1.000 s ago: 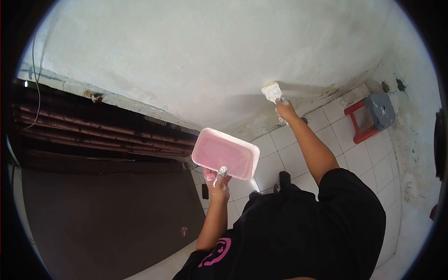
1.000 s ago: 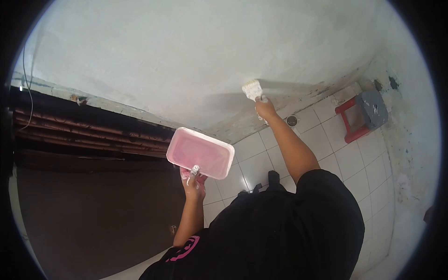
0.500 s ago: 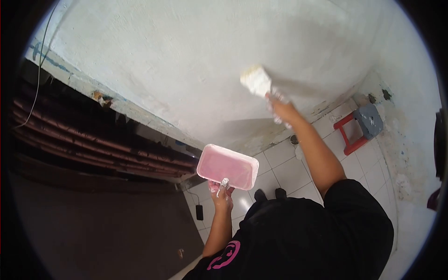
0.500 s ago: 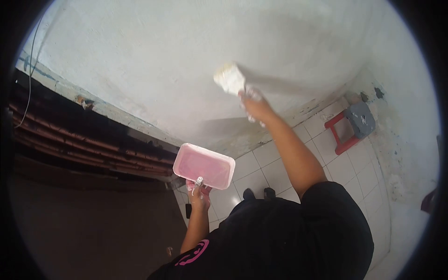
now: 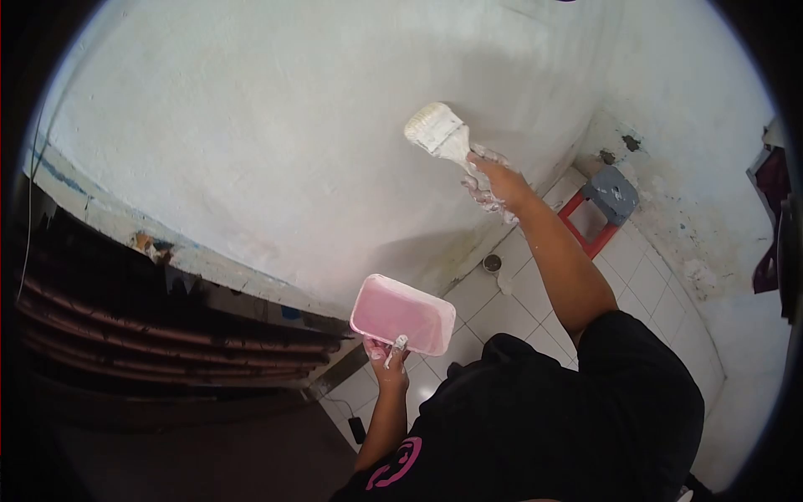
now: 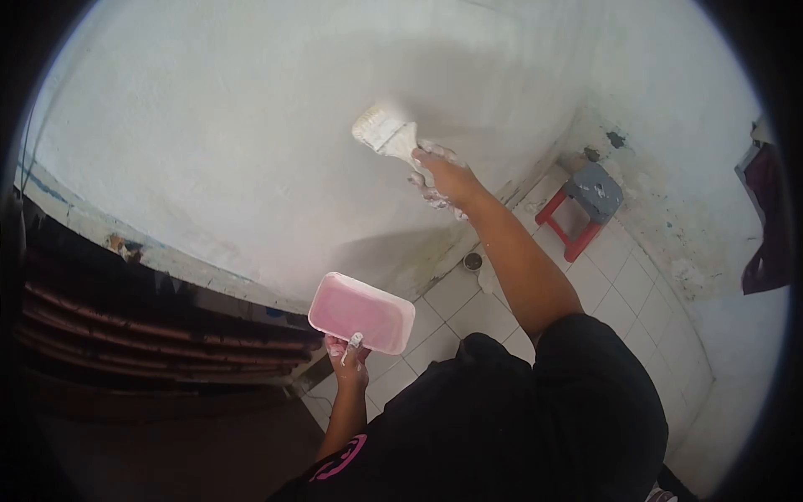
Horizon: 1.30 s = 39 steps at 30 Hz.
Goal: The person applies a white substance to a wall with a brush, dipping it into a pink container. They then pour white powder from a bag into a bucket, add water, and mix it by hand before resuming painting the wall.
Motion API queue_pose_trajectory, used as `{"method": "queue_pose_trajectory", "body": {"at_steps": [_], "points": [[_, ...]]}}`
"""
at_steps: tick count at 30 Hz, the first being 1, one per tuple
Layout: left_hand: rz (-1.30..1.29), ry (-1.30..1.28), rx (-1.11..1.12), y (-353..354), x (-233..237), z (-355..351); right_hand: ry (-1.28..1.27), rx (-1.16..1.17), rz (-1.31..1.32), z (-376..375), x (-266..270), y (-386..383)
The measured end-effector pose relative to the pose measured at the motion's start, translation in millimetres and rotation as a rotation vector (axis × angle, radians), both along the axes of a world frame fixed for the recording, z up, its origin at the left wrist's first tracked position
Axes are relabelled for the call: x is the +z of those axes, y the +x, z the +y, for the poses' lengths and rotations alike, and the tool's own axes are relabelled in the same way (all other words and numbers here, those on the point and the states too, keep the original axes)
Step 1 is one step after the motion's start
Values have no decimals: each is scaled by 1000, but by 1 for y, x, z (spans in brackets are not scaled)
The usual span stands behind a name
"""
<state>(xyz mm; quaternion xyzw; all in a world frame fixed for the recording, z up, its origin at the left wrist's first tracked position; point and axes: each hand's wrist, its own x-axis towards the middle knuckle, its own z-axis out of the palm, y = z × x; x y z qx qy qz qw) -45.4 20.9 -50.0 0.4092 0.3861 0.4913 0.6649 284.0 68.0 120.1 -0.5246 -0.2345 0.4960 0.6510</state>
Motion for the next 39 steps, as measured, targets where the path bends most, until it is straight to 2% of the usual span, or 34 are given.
{"method": "queue_pose_trajectory", "body": {"at_steps": [3, 6, 8, 11, 12, 14, 16, 18, 19, 21, 22, 24, 27, 29, 31, 33, 37, 39], "points": [[-52, -31, -62, 15, 9, 7, -93, -145, 101, 19, -72, 14], [-162, -87, -100, 26, 12, 13, -293, 13, 167, 14, -153, 27], [-157, -86, -105, 33, 7, 20, -334, 26, 144, 10, -175, 46], [-134, -87, -90, 54, 16, 31, -324, -376, -46, 10, -176, 82], [-121, -80, -73, 67, 20, 33, -279, -544, -127, 13, -155, 101], [-134, -92, -78, 88, 23, 38, -68, -583, -618, 8, -103, 142], [-146, -96, -76, 118, 25, 40, 299, -725, -1036, 17, -58, 186], [-140, -119, -109, 150, 29, 45, 401, -639, -1232, 13, -3, 206], [-133, -120, -97, 165, 29, 45, 404, -629, -1223, 18, -4, 212], [-129, -140, -78, 188, 27, 47, 414, -562, -1436, 28, -9, 218], [-127, -135, -67, 199, 25, 46, 267, -445, -1373, 34, -32, 223], [-120, -132, -81, 214, 21, 45, 134, -441, -1311, 32, -87, 218], [-101, -142, -55, 233, 23, 40, 0, -226, -1353, 9, -168, 229], [-110, -143, -40, 244, 25, 36, -81, -154, -1352, 0, -183, 240], [-116, -145, -30, 251, 26, 34, -296, 25, -1306, -1, -169, 252], [-126, -136, -9, 258, 28, 36, -249, 3, -1339, 7, -122, 271], [-154, -103, -29, 268, 30, 40, 98, -194, -1438, 19, -1, 317], [-162, -102, -37, 278, 32, 40, 283, -349, -1317, 13, 55, 316]]}}
